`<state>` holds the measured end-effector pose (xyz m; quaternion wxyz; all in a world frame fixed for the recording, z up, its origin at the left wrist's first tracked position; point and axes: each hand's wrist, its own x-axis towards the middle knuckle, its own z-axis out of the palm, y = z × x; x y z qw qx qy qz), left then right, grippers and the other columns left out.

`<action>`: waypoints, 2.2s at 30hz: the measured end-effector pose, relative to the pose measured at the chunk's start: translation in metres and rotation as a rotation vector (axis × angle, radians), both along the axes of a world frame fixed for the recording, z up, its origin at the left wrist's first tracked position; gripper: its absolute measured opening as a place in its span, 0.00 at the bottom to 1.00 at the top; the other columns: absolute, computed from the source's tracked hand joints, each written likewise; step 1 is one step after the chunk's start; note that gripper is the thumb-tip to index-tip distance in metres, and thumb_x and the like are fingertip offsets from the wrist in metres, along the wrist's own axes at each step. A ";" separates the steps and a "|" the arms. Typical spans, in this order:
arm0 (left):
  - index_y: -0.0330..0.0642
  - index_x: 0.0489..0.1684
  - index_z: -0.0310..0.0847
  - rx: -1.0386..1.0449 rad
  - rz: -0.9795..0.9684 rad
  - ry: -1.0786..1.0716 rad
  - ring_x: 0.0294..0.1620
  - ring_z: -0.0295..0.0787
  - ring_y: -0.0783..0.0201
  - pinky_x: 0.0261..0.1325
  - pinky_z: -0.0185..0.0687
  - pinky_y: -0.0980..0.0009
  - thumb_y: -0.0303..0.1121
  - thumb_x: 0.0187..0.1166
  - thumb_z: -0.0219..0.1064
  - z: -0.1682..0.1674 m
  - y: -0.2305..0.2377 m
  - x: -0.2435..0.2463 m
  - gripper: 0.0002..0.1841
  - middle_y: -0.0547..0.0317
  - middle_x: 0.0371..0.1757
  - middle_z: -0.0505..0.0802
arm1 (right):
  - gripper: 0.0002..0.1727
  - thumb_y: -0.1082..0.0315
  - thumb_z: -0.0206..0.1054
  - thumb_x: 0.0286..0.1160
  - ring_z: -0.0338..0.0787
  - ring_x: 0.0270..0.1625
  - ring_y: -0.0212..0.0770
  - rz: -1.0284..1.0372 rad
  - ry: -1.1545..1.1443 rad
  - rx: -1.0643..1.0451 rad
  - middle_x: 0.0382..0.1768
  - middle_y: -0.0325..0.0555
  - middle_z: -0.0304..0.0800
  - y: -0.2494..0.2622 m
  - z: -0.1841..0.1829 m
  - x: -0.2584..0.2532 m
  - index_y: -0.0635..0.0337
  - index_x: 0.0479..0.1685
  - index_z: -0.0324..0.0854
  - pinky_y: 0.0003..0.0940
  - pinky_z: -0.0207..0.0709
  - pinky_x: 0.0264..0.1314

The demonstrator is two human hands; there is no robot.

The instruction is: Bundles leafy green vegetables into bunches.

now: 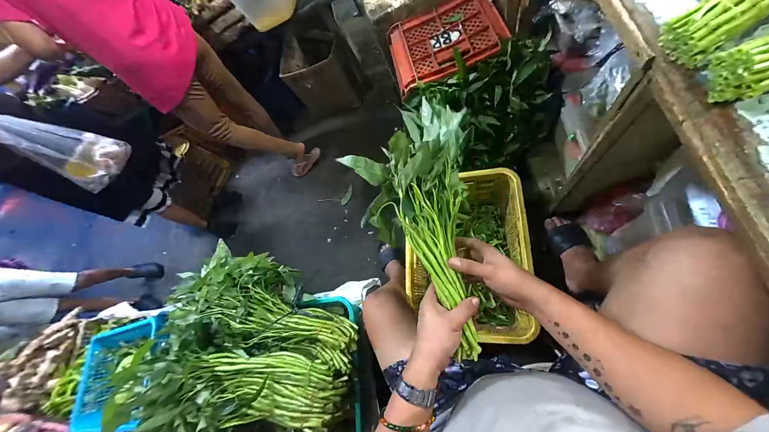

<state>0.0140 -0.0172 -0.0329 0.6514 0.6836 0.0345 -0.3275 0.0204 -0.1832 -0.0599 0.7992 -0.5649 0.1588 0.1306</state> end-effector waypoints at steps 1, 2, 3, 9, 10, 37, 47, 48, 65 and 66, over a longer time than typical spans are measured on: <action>0.30 0.73 0.68 0.033 0.013 -0.024 0.33 0.93 0.53 0.37 0.94 0.59 0.28 0.70 0.78 -0.004 0.001 0.000 0.32 0.42 0.43 0.92 | 0.41 0.53 0.73 0.77 0.89 0.62 0.45 -0.012 0.012 -0.009 0.66 0.54 0.85 0.000 -0.001 0.001 0.62 0.86 0.61 0.43 0.86 0.62; 0.31 0.72 0.69 0.062 0.014 -0.047 0.36 0.94 0.53 0.39 0.95 0.59 0.30 0.69 0.79 -0.008 0.002 -0.001 0.32 0.43 0.45 0.92 | 0.40 0.53 0.73 0.77 0.90 0.61 0.45 -0.025 0.020 -0.013 0.66 0.55 0.85 -0.001 -0.001 0.002 0.63 0.84 0.63 0.43 0.87 0.62; 0.31 0.72 0.69 0.075 0.014 -0.059 0.37 0.94 0.53 0.40 0.95 0.58 0.31 0.68 0.80 -0.009 0.002 -0.001 0.33 0.43 0.45 0.92 | 0.39 0.53 0.73 0.77 0.90 0.61 0.45 -0.038 0.027 -0.026 0.65 0.55 0.85 0.000 0.000 0.003 0.64 0.82 0.65 0.43 0.87 0.61; 0.32 0.71 0.71 0.172 -0.017 -0.208 0.42 0.95 0.57 0.45 0.96 0.60 0.34 0.67 0.81 -0.007 -0.002 -0.001 0.33 0.46 0.50 0.93 | 0.26 0.50 0.77 0.72 0.89 0.47 0.41 -0.281 -0.211 -0.560 0.54 0.52 0.86 0.000 0.007 -0.002 0.62 0.56 0.82 0.40 0.87 0.53; 0.33 0.72 0.72 0.218 -0.031 -0.247 0.44 0.95 0.60 0.48 0.95 0.61 0.36 0.67 0.81 -0.006 -0.003 0.001 0.34 0.48 0.51 0.93 | 0.23 0.51 0.75 0.74 0.89 0.47 0.40 -0.310 -0.359 -0.673 0.55 0.51 0.85 -0.002 0.008 -0.003 0.59 0.57 0.84 0.39 0.88 0.50; 0.36 0.71 0.76 0.393 -0.141 -0.246 0.51 0.94 0.65 0.58 0.92 0.63 0.43 0.66 0.82 -0.007 0.000 0.031 0.34 0.52 0.52 0.94 | 0.23 0.54 0.73 0.78 0.86 0.66 0.49 -0.034 -0.463 -1.126 0.86 0.53 0.64 -0.028 0.020 0.015 0.54 0.68 0.84 0.47 0.85 0.64; 0.38 0.72 0.76 0.404 -0.099 -0.298 0.55 0.93 0.66 0.62 0.90 0.62 0.44 0.66 0.82 -0.005 -0.009 0.038 0.35 0.53 0.55 0.94 | 0.15 0.51 0.71 0.78 0.84 0.69 0.58 -0.141 -0.435 -1.356 0.87 0.56 0.63 -0.025 0.012 0.020 0.43 0.57 0.92 0.55 0.83 0.65; 0.38 0.73 0.76 0.399 -0.097 -0.312 0.56 0.92 0.67 0.63 0.90 0.63 0.44 0.66 0.82 -0.006 -0.009 0.038 0.36 0.53 0.56 0.93 | 0.15 0.51 0.71 0.78 0.83 0.70 0.59 -0.137 -0.417 -1.368 0.88 0.57 0.61 -0.026 0.012 0.020 0.43 0.57 0.93 0.56 0.82 0.65; 0.45 0.79 0.72 0.631 -0.138 -0.471 0.57 0.92 0.60 0.65 0.87 0.52 0.49 0.67 0.80 -0.003 -0.006 0.040 0.39 0.52 0.57 0.93 | 0.08 0.58 0.73 0.70 0.72 0.81 0.55 -0.260 -0.301 -0.938 0.84 0.67 0.61 -0.016 0.017 0.016 0.50 0.34 0.93 0.49 0.76 0.76; 0.45 0.79 0.72 0.653 -0.135 -0.484 0.58 0.92 0.59 0.65 0.87 0.51 0.50 0.67 0.80 -0.004 -0.006 0.039 0.39 0.52 0.58 0.93 | 0.08 0.57 0.73 0.70 0.70 0.83 0.54 -0.235 -0.260 -0.895 0.85 0.66 0.59 -0.018 0.019 0.016 0.49 0.34 0.94 0.49 0.75 0.77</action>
